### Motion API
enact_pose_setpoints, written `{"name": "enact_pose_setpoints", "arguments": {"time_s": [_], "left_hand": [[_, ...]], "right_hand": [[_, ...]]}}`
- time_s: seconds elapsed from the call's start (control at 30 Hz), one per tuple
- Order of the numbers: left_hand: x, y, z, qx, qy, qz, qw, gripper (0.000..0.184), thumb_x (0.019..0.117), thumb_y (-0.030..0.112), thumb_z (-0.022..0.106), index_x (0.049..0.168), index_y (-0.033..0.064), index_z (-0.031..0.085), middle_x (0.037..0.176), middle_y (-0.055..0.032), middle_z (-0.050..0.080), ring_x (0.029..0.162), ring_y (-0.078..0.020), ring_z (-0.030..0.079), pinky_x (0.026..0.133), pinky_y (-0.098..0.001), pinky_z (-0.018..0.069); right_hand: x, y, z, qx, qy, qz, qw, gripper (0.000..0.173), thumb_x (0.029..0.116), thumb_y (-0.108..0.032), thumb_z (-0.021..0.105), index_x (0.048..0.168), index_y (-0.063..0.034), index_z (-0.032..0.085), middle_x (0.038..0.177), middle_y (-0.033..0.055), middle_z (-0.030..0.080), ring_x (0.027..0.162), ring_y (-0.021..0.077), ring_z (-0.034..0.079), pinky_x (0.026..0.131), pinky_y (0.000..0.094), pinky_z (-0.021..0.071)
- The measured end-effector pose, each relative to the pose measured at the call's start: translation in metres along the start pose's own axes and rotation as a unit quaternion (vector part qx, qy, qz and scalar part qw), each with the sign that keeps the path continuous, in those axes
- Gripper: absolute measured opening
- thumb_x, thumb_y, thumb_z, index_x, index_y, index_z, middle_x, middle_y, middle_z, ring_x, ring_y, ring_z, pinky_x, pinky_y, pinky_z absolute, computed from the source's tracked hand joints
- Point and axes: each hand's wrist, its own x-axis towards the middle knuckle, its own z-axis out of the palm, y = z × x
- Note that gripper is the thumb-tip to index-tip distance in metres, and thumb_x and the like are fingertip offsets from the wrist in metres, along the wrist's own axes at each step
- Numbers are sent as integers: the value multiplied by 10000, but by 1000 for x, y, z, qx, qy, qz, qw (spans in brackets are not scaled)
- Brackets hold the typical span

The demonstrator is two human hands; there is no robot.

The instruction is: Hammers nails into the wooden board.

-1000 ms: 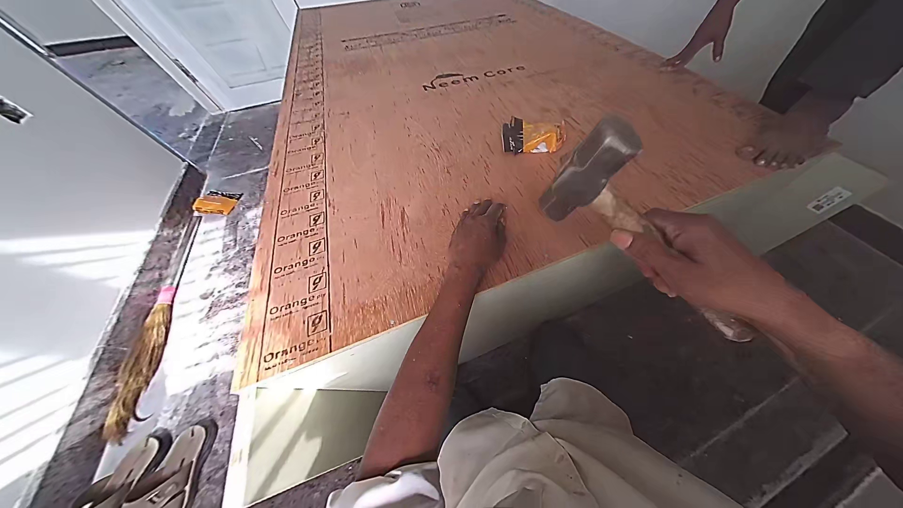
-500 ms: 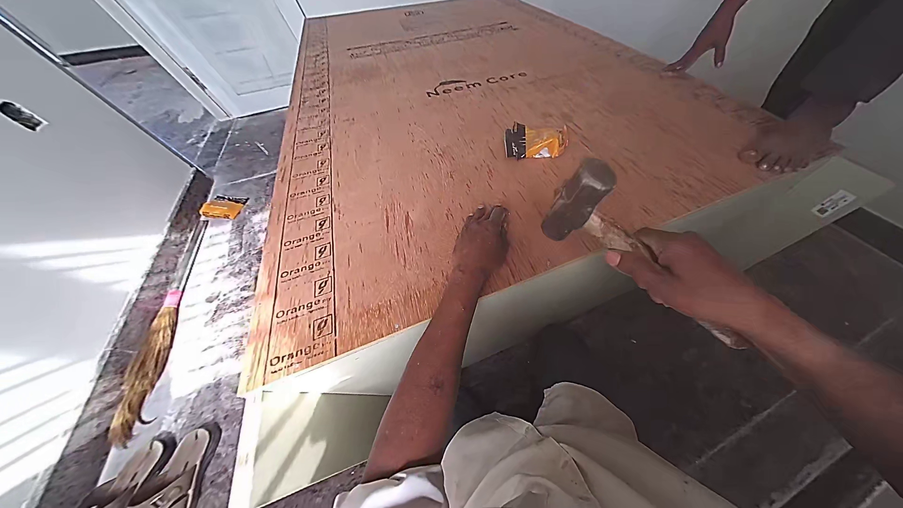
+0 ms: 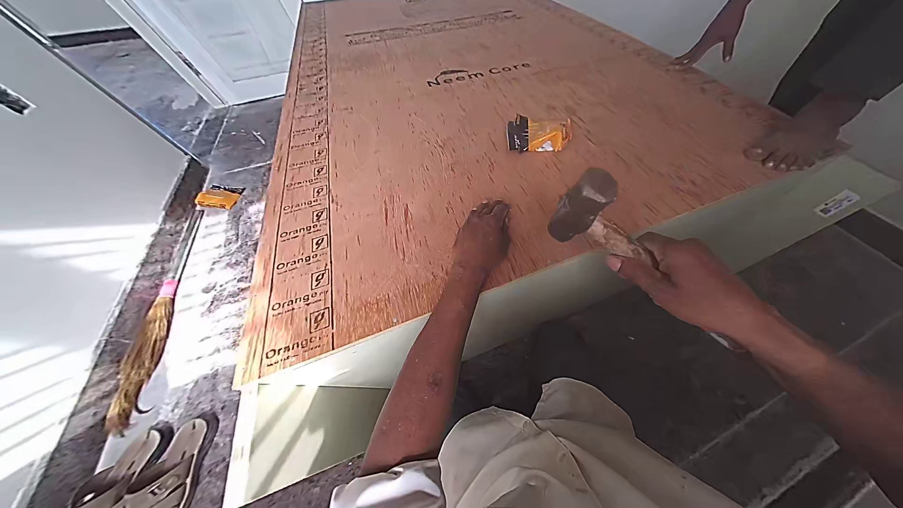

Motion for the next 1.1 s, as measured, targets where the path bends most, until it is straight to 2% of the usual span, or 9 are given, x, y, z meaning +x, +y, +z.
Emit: {"name": "enact_pose_setpoints", "arguments": {"time_s": [0.1, 0.2, 0.27, 0.33, 0.4, 0.67, 0.87, 1.0, 1.1], "left_hand": [[0, -1, 1, -1, 11, 12, 1000, 384, 1098, 165, 388, 1388, 34, 605, 1500, -133, 563, 1452, -319, 464, 1216, -496, 333], [0, -1, 2, 3, 13, 16, 1000, 394, 1099, 174, 381, 1390, 31, 606, 1497, -145, 563, 1444, -326, 475, 1209, -495, 343], [-2, -1, 2, 4, 8, 10, 1000, 398, 1105, 181, 372, 1398, 34, 598, 1506, -140, 556, 1452, -319, 465, 1215, -496, 335], [-1, -1, 0, 0, 16, 8, 1000, 385, 1098, 163, 385, 1384, 30, 607, 1494, -146, 566, 1441, -315, 480, 1206, -499, 350], [-3, 2, 2, -6, 8, 3, 1000, 369, 1091, 143, 405, 1374, 25, 610, 1463, -166, 584, 1400, -332, 521, 1168, -522, 394], [0, -1, -7, -15, 12, -41, 999, 353, 1092, 159, 423, 1351, 83, 650, 1367, -154, 656, 1250, -373, 635, 1037, -611, 476], [0, -5, -3, -20, 76, -12, 997, 260, 1062, 130, 541, 1213, 13, 717, 1178, -220, 722, 1118, -424, 685, 973, -660, 490], [-2, -3, -4, 11, 65, -7, 998, 297, 1076, 129, 498, 1260, 28, 709, 1288, -203, 694, 1195, -427, 658, 1008, -665, 465], [-3, -2, 2, 25, 76, 17, 997, 309, 1077, 97, 470, 1256, 2, 704, 1321, -221, 675, 1218, -447, 648, 995, -681, 472]], "right_hand": [[-12, -22, -42, 88, 185, -129, 970, 402, 1021, -546, 516, 924, -160, 577, 600, -78, 534, 455, 45, 532, 392, 254, 456], [-2, -32, -48, 189, 276, -196, 922, 325, 1057, -489, 505, 970, -178, 543, 663, -87, 566, 490, 59, 577, 423, 256, 527], [-1, -18, -17, 108, 218, -165, 956, 336, 1046, -446, 513, 943, -128, 547, 638, -75, 523, 509, 53, 553, 455, 257, 499], [3, 5, 18, -29, 27, -55, 998, 371, 1052, -368, 549, 940, -15, 567, 646, 69, 529, 578, 211, 576, 543, 410, 477], [9, 18, 32, -93, -87, 51, 990, 384, 1068, -382, 546, 985, -8, 564, 711, 111, 543, 673, 273, 600, 620, 454, 487], [15, 30, 35, -66, -78, 85, 991, 386, 1056, -391, 572, 981, -12, 572, 727, 111, 558, 684, 278, 607, 634, 461, 500], [8, 28, 46, 4, -64, 102, 993, 376, 1073, -371, 529, 1039, 0, 578, 796, 126, 585, 755, 278, 627, 694, 455, 510], [6, 24, 49, 38, -80, 124, 988, 422, 1083, -407, 482, 1132, 3, 572, 910, 156, 624, 873, 299, 652, 786, 470, 521], [2, 29, 55, 57, -67, 130, 988, 429, 1074, -424, 486, 1115, -6, 576, 870, 128, 606, 817, 271, 637, 739, 431, 516]]}}
